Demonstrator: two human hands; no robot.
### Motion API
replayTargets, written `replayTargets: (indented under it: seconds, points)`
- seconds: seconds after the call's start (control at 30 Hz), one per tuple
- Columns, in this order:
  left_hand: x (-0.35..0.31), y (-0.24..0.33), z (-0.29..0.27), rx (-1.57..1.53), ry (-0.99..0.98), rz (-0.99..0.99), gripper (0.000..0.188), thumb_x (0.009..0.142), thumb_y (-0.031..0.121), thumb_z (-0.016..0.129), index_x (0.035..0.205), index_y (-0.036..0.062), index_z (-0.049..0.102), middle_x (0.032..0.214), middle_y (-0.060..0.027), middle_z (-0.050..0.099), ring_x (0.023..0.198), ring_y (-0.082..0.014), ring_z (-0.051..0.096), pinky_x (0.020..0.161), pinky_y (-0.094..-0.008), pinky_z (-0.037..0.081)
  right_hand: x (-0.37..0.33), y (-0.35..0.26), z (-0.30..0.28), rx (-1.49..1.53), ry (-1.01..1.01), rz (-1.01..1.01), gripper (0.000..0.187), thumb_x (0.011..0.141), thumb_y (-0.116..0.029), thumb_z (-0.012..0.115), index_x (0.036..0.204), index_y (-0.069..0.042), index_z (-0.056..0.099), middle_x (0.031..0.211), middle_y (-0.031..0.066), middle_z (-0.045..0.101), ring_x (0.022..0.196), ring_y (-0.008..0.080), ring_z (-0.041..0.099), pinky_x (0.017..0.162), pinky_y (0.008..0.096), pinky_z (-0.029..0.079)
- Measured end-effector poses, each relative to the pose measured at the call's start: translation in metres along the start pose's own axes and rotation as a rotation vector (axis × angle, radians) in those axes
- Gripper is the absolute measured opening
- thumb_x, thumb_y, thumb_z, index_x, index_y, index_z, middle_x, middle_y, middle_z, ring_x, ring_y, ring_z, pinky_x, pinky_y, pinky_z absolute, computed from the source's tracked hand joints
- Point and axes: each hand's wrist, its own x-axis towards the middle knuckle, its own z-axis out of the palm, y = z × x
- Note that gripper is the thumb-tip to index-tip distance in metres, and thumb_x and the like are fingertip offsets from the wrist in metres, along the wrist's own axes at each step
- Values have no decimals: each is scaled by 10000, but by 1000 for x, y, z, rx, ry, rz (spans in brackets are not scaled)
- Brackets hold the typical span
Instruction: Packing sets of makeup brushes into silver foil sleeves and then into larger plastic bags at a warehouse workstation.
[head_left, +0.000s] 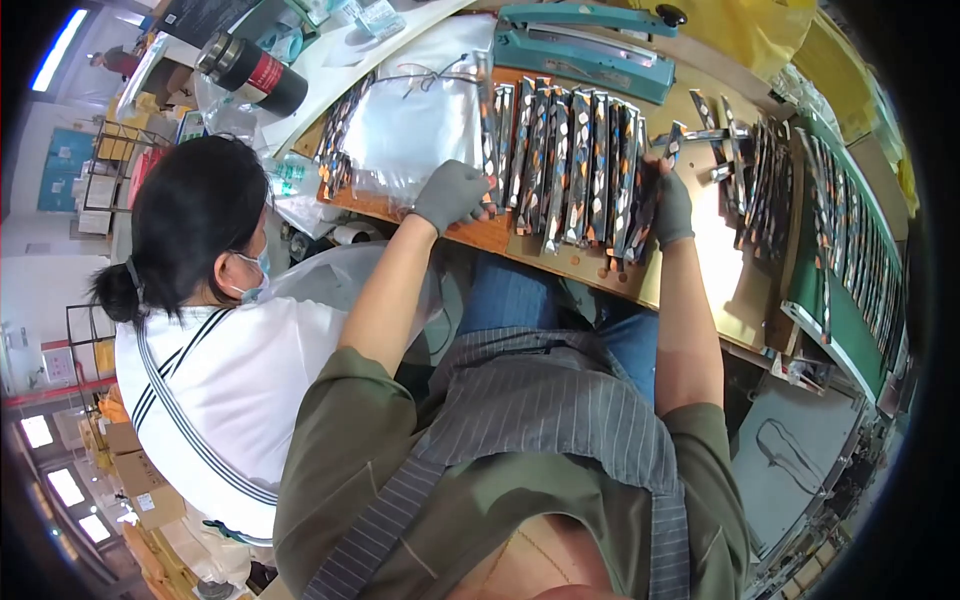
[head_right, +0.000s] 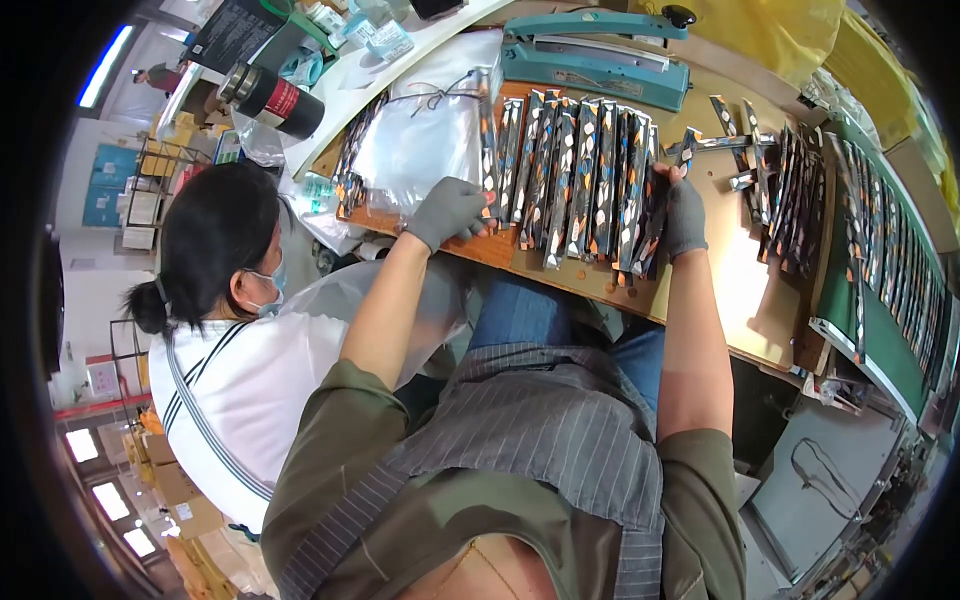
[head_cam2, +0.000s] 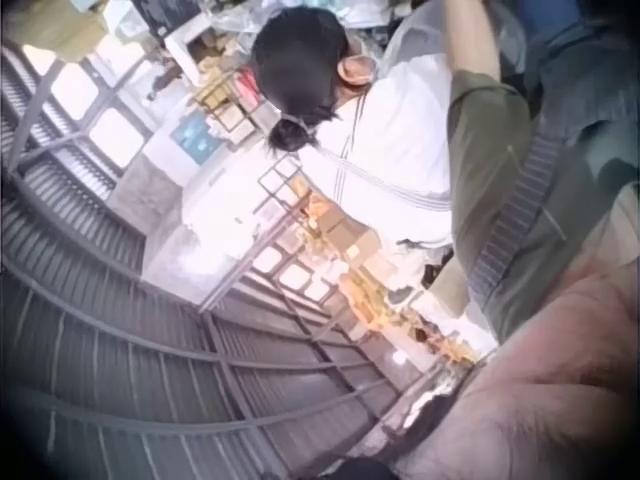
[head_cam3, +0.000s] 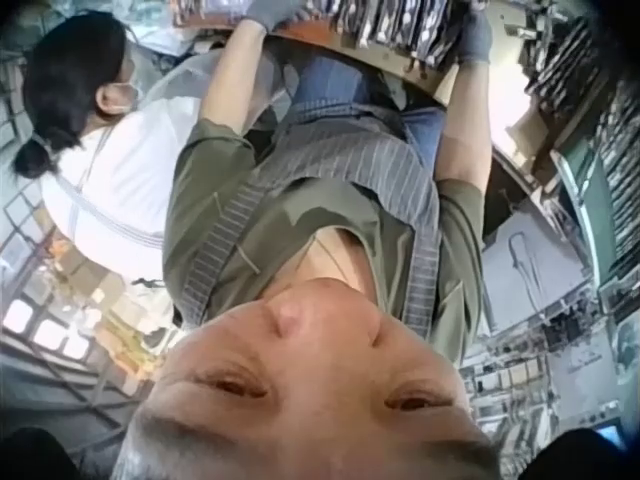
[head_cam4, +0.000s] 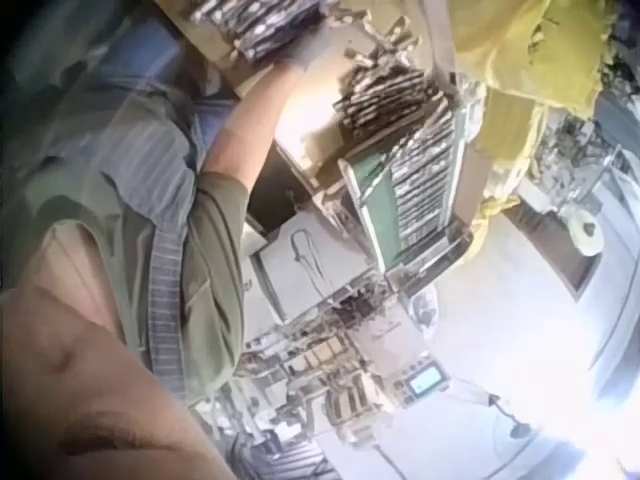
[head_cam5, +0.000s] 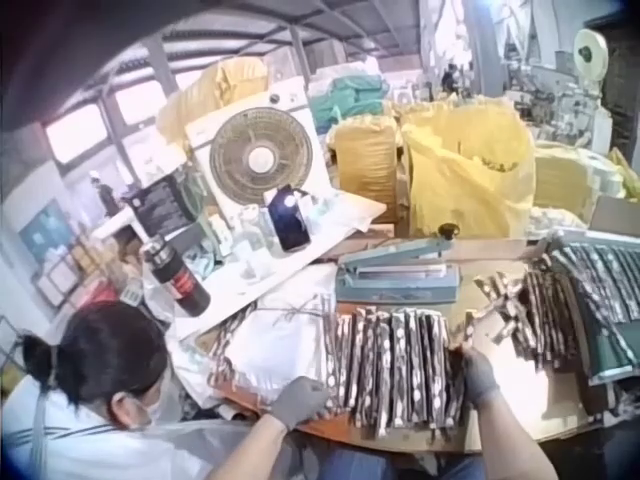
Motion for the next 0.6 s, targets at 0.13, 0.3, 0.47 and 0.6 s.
replayTargets:
  seconds: [0.13,0.3,0.47,0.6]
  points:
    - [0,-7,-3,-144,-24,-98,292,887,250,551,814,-31,577,688,-107,631,478,-129,563,353,-241,368,-1,3,6,-13,26,-18,325,953,-276,452,1078,-8,586,1004,79,630,915,169,586,838,281,445]
    - [-5,4,16,814,536,201,376,774,384,620,875,22,600,764,-196,627,765,-352,612,689,-437,476,-2,2,1,-57,27,-25,328,923,-303,504,1100,-41,592,980,38,631,839,146,570,746,261,443]
    - [41,22,52,781,383,254,328,727,291,621,889,6,603,898,-215,625,832,-373,614,751,-439,490,-4,1,15,-120,57,-62,316,936,-281,486,1096,-30,592,949,34,632,800,127,567,720,245,443]
    - [57,30,48,732,371,183,310,722,260,596,857,-18,617,891,-235,630,858,-384,612,761,-444,491,-7,-1,14,-176,38,-58,302,944,-259,480,1083,-18,596,946,38,629,794,123,568,726,239,443]
